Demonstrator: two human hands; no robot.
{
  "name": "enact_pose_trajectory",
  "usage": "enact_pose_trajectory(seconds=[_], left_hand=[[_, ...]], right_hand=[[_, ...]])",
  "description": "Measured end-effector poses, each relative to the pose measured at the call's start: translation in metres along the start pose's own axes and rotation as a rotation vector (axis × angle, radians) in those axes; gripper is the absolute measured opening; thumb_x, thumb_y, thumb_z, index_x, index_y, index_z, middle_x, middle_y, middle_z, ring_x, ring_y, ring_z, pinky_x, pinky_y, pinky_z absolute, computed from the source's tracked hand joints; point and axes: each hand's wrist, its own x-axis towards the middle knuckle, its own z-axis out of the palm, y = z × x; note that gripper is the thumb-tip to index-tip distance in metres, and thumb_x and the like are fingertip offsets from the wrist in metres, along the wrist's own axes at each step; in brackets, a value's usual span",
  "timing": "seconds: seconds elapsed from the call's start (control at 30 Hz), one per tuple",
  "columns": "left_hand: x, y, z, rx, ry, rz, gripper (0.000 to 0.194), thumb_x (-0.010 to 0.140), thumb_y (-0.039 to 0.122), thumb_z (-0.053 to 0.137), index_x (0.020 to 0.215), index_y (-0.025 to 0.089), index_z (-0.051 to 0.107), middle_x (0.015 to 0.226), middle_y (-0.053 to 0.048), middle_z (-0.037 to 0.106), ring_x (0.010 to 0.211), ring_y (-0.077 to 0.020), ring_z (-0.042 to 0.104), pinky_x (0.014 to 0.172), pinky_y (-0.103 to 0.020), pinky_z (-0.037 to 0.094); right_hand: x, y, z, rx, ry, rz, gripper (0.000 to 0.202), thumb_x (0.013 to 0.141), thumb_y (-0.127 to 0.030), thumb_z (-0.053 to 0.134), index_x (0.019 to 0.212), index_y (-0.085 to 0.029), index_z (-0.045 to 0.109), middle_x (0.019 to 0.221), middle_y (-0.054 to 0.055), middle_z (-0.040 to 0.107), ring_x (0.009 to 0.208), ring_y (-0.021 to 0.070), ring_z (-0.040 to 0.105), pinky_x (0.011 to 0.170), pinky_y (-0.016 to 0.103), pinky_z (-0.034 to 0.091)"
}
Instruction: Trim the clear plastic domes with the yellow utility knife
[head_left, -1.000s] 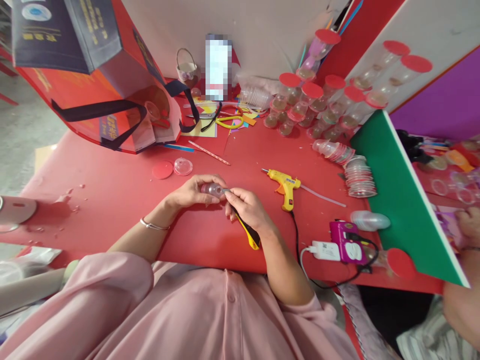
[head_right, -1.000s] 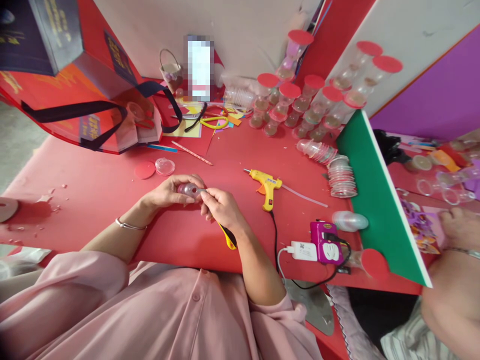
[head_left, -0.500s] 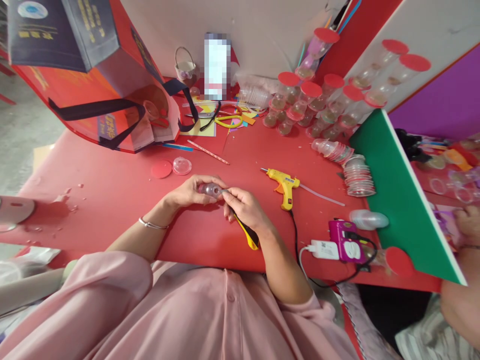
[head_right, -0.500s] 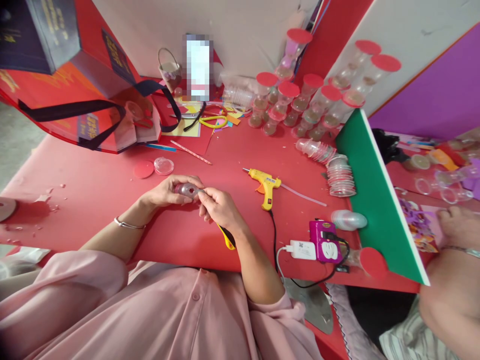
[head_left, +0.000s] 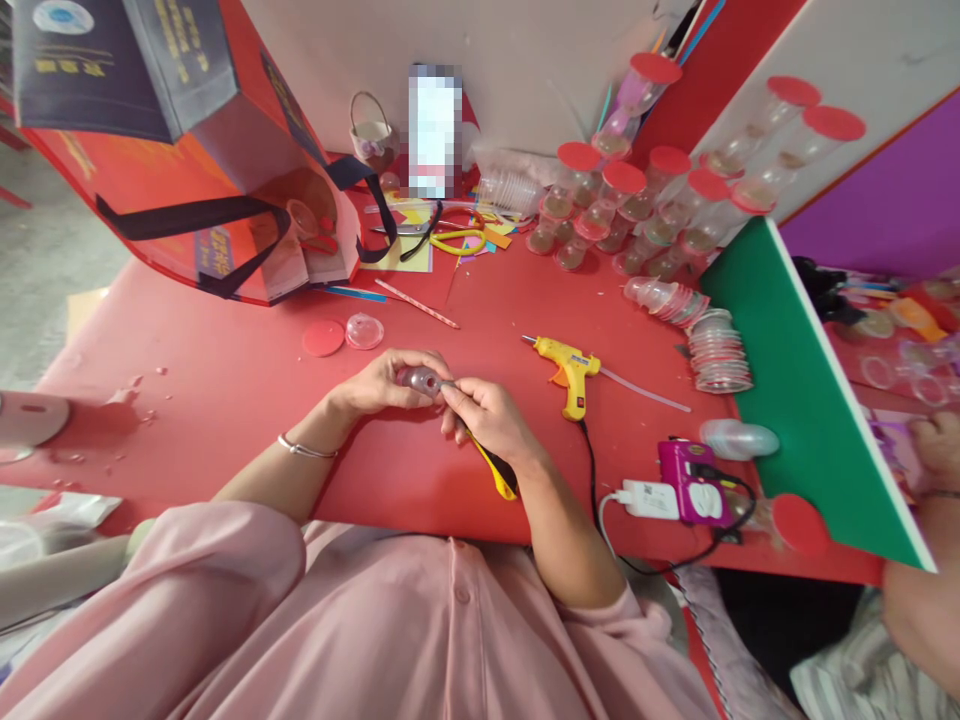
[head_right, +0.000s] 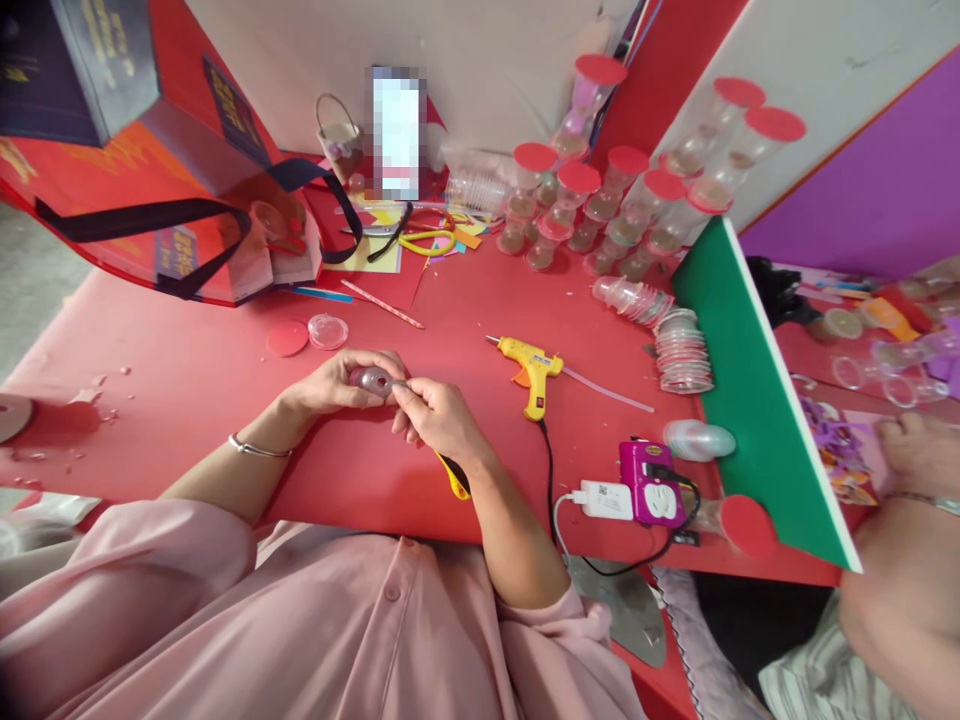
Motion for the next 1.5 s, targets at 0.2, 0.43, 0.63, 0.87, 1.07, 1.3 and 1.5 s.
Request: enact_pose_trajectory(seconds=[0.2, 0.43, 0.63, 0.87, 1.07, 1.3, 1.5], left_hand=[[0.0010, 0.0008, 0.0017, -0.011, 0.003, -0.003, 0.040, 0.076, 0.031, 0.093, 0.109, 0.014, 0.079, 0.097, -0.012, 0.073, 0.082, -0.0201, 0.072, 0.075, -0.031, 0.057], [0.0015, 0.0024, 0.0047, -0.007, 0.016, -0.002, 0.041, 0.075, 0.033, 0.094, 0.107, 0.013, 0.079, 0.098, -0.014, 0.072, 0.082, -0.0206, 0.072, 0.075, -0.031, 0.058], [0.0019, 0.0028, 0.0044, 0.001, 0.006, -0.007, 0.040, 0.075, 0.032, 0.094, 0.107, 0.013, 0.079, 0.099, -0.012, 0.070, 0.081, -0.0184, 0.071, 0.074, -0.028, 0.057], [0.0022, 0.0013, 0.0028, 0.013, -0.019, 0.010, 0.036, 0.078, 0.029, 0.091, 0.108, 0.013, 0.078, 0.102, -0.010, 0.066, 0.083, -0.0172, 0.069, 0.074, -0.027, 0.056], [0.0027, 0.0005, 0.0031, 0.041, -0.013, 0.013, 0.034, 0.079, 0.027, 0.091, 0.106, 0.014, 0.078, 0.102, -0.009, 0.066, 0.083, -0.0163, 0.068, 0.074, -0.026, 0.055], [0.0024, -0.0036, 0.0031, 0.028, 0.011, 0.018, 0.034, 0.079, 0.025, 0.090, 0.108, 0.015, 0.076, 0.100, -0.010, 0.070, 0.084, -0.0171, 0.070, 0.075, -0.026, 0.057], [0.0011, -0.0001, 0.0071, 0.017, 0.063, 0.002, 0.042, 0.078, 0.027, 0.090, 0.116, 0.012, 0.076, 0.093, -0.011, 0.075, 0.082, -0.0182, 0.073, 0.075, -0.026, 0.059]], right_hand=[[-0.0013, -0.0018, 0.0005, 0.016, -0.013, 0.004, 0.042, 0.098, -0.060, 0.060, 0.088, -0.019, 0.065, 0.066, 0.000, 0.071, 0.050, 0.0094, 0.059, 0.048, 0.019, 0.048], [-0.0021, -0.0030, 0.0009, 0.009, -0.017, -0.006, 0.042, 0.099, -0.058, 0.060, 0.085, -0.019, 0.064, 0.066, -0.001, 0.071, 0.049, 0.0092, 0.059, 0.049, 0.019, 0.047], [-0.0010, -0.0001, 0.0008, 0.004, -0.016, -0.017, 0.040, 0.099, -0.056, 0.059, 0.085, -0.019, 0.065, 0.065, 0.000, 0.071, 0.049, 0.0101, 0.060, 0.046, 0.020, 0.047], [-0.0003, 0.0020, 0.0005, 0.014, -0.020, -0.013, 0.040, 0.099, -0.056, 0.060, 0.085, -0.019, 0.064, 0.065, 0.000, 0.072, 0.048, 0.0099, 0.060, 0.045, 0.020, 0.047], [-0.0009, 0.0003, 0.0013, 0.024, -0.030, -0.009, 0.041, 0.098, -0.056, 0.060, 0.082, -0.019, 0.063, 0.065, 0.000, 0.071, 0.048, 0.0098, 0.059, 0.046, 0.020, 0.047], [-0.0002, -0.0001, 0.0004, 0.056, -0.023, -0.013, 0.038, 0.099, -0.054, 0.060, 0.087, -0.019, 0.065, 0.065, -0.001, 0.070, 0.048, 0.0097, 0.058, 0.045, 0.020, 0.047], [-0.0011, -0.0027, -0.0029, 0.062, 0.009, -0.015, 0.037, 0.099, -0.055, 0.059, 0.092, -0.020, 0.067, 0.065, -0.002, 0.068, 0.049, 0.0102, 0.058, 0.045, 0.020, 0.048]])
